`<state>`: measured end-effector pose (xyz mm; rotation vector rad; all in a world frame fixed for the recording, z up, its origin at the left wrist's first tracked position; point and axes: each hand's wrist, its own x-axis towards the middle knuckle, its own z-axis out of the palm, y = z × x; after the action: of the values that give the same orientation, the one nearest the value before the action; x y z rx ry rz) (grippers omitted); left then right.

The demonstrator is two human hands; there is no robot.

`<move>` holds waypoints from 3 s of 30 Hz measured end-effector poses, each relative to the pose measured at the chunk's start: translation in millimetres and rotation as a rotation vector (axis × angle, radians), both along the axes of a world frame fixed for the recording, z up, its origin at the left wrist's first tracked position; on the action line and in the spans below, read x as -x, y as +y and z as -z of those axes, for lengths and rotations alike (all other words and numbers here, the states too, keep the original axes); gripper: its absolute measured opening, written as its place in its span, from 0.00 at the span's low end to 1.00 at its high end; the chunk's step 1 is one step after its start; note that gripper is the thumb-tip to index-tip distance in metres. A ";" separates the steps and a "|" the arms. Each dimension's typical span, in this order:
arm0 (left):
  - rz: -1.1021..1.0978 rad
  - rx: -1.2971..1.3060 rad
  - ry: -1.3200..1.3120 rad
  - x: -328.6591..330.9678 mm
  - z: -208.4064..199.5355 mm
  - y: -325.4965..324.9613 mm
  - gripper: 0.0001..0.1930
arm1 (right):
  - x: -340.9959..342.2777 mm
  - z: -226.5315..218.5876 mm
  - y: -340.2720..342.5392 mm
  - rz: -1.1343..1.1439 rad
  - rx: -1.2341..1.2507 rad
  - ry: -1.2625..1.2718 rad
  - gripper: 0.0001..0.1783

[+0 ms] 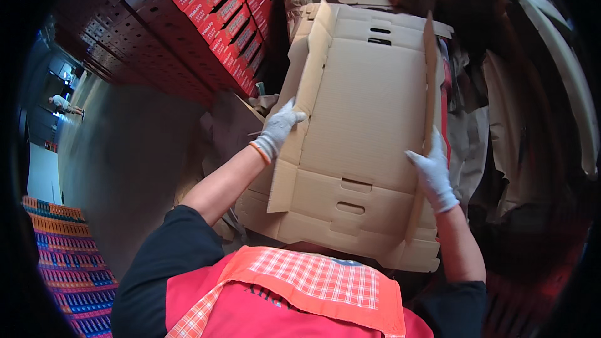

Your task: The person folds flat red cardboard boxes into assembled containers by hand, then stacks them on a growing pile. The process is repeated continuously in a warehouse setting.

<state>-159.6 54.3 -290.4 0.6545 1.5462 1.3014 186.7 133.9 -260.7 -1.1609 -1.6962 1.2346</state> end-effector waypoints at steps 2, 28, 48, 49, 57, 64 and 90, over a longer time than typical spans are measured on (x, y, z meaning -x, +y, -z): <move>-0.003 0.071 0.883 -82.1 9.8 12.8 0.42 | 56.0 21.7 -28.4 0.102 -0.607 -0.734 0.46; 0.744 -0.530 1.606 -28.1 -143.3 -99.0 0.18 | -40.0 -152.3 -62.5 -0.516 -0.874 -0.475 0.15; 0.109 -0.226 0.622 -6.0 -31.4 -89.3 0.32 | -22.7 -14.4 -44.0 0.094 -0.120 0.023 0.30; 0.058 -0.254 0.286 -6.3 -23.3 -86.2 0.32 | -22.9 4.7 -37.1 0.138 -0.035 0.194 0.29; -0.282 -0.221 -0.549 -61.1 -45.0 -89.3 0.39 | -41.0 -120.8 -11.3 -0.028 0.348 0.388 0.33; 0.237 -0.011 -1.179 -153.0 -4.0 -96.2 0.15 | 46.4 -294.0 -92.3 -0.145 -0.568 -0.476 0.33; 0.965 -0.659 1.260 -74.6 -280.5 -31.0 0.44 | 33.9 -268.8 -80.7 -0.096 -0.697 -0.480 0.13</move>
<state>-85.1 23.2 -10.0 2.5933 1.2195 0.5200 152.7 53.2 8.1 -0.9757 -2.2954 0.3324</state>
